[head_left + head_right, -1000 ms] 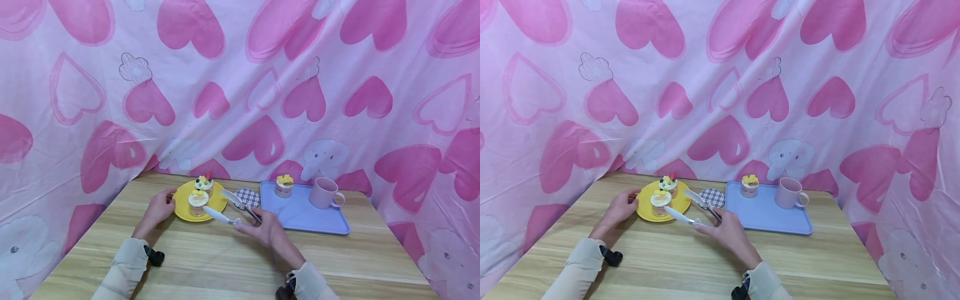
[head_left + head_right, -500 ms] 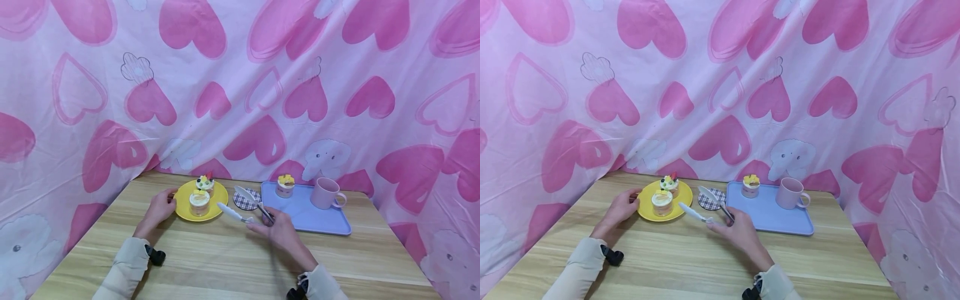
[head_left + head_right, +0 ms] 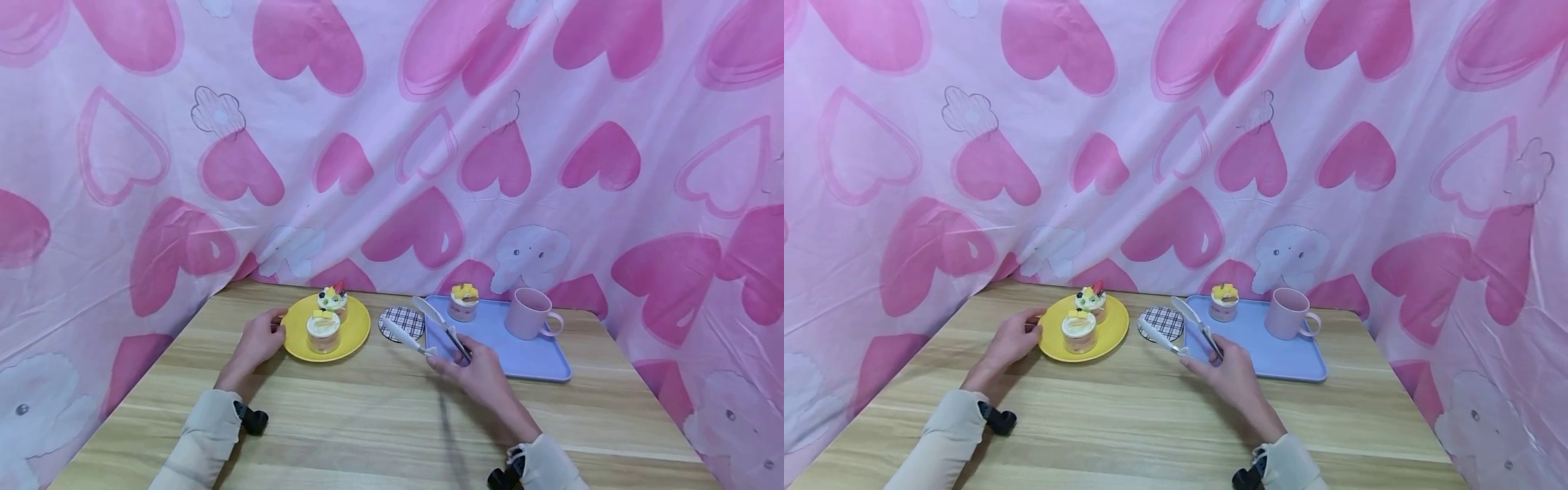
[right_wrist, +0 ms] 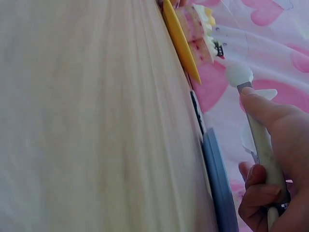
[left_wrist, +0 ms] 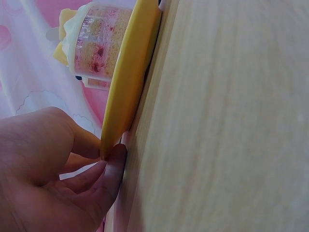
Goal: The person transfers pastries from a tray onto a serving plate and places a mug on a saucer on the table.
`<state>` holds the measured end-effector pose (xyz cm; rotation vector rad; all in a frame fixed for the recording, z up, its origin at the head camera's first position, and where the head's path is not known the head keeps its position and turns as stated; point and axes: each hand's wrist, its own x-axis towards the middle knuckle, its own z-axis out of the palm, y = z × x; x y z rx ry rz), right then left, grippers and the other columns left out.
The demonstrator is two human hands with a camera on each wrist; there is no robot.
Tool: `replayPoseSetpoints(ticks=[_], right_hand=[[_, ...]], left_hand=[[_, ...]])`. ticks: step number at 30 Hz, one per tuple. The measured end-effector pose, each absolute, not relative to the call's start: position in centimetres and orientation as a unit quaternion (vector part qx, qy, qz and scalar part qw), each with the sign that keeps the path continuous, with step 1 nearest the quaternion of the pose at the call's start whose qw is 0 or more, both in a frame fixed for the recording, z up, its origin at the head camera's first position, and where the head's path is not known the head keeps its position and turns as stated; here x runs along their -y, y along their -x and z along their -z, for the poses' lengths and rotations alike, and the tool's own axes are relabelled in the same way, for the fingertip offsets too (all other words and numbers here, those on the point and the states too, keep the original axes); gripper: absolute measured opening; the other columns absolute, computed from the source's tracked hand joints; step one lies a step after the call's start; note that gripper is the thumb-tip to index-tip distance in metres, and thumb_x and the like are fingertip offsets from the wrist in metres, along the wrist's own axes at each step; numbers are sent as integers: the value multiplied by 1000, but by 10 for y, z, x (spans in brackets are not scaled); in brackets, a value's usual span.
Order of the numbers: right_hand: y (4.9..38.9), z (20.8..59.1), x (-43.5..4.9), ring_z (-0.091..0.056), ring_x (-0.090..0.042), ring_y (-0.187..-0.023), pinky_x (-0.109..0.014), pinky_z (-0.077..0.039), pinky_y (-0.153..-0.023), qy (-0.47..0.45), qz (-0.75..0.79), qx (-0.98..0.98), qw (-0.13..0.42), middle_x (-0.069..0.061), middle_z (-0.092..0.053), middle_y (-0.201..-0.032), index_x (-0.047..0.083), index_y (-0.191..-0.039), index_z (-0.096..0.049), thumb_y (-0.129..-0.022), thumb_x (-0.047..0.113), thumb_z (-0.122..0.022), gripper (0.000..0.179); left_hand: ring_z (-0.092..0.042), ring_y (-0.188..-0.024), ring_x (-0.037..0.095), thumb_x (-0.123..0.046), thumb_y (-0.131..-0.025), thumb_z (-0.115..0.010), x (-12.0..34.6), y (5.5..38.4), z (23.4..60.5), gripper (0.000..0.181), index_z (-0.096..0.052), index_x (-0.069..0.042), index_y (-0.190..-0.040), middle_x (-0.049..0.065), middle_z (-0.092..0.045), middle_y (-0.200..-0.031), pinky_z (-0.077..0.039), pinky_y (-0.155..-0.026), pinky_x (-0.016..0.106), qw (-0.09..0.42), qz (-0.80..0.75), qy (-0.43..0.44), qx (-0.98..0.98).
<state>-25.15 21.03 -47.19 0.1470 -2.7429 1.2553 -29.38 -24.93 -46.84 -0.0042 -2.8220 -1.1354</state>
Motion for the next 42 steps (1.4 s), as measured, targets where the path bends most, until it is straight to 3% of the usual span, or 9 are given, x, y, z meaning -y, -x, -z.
replayPoseSetpoints(ticks=[3, 10, 16, 23, 28, 33, 42], right_hand=[[253, 469, -214, -58, -18, -78, -26, -49, -58, -44, -418, 905, 65, -2, -67, -93, 18, -140, -69, -79, 65, -90, 81], [257, 463, -224, -54, -18, -73, -26, -44, -53, -31, -416, 904, 95, -3, -66, -92, 15, -121, -72, -81, 67, -87, 67], [260, 457, -232, -53, -19, -74, -26, -43, -52, -14, -409, 907, 102, -5, -64, -96, 15, -141, -67, -83, 66, -86, 79], [265, 458, -247, -51, -18, -72, -27, -41, -52, -15, -378, 915, 141, -3, -65, -94, 19, -146, -65, -84, 66, -85, 81], [268, 458, -256, -49, -20, -67, -28, -39, -51, -5, -372, 914, 159, -4, -63, -93, 21, -127, -69, -83, 66, -85, 65], [269, 458, -264, -49, -21, -72, -29, -39, -57, 1, -364, 913, 187, -6, -64, -90, 14, -109, -70, -84, 60, -88, 56], [269, 458, -270, -53, -25, -80, -28, -42, -59, 41, -385, 909, 153, -10, -63, -96, 6, -114, -66, -87, 63, -84, 66]], left_hand=[[-64, -121, 39, -7, -104, -52, 249, 294, 469, 54, -50, 8, -155, 31, -66, -139, -59, -103, 52, 49, 373, 0, 927], [-65, -118, 38, -7, -104, -53, 248, 293, 469, 53, -51, 8, -154, 31, -66, -137, -60, -101, 51, 51, 374, 1, 926], [-64, -118, 36, -8, -104, -52, 249, 293, 469, 54, -50, 7, -156, 30, -65, -139, -60, -101, 50, 44, 375, -3, 926], [-64, -116, 35, -7, -103, -53, 250, 295, 471, 53, -51, 7, -155, 30, -66, -137, -60, -99, 49, 46, 372, -1, 927], [-64, -116, 35, -8, -104, -53, 250, 296, 471, 53, -51, 7, -155, 30, -67, -137, -60, -99, 48, 47, 372, -2, 927], [-65, -117, 37, -7, -103, -53, 250, 295, 471, 53, -52, 7, -154, 30, -67, -136, -60, -100, 49, 51, 371, 1, 927], [-64, -117, 37, -7, -104, -53, 250, 296, 471, 53, -51, 8, -155, 30, -66, -138, -61, -100, 49, 45, 374, -4, 926]])
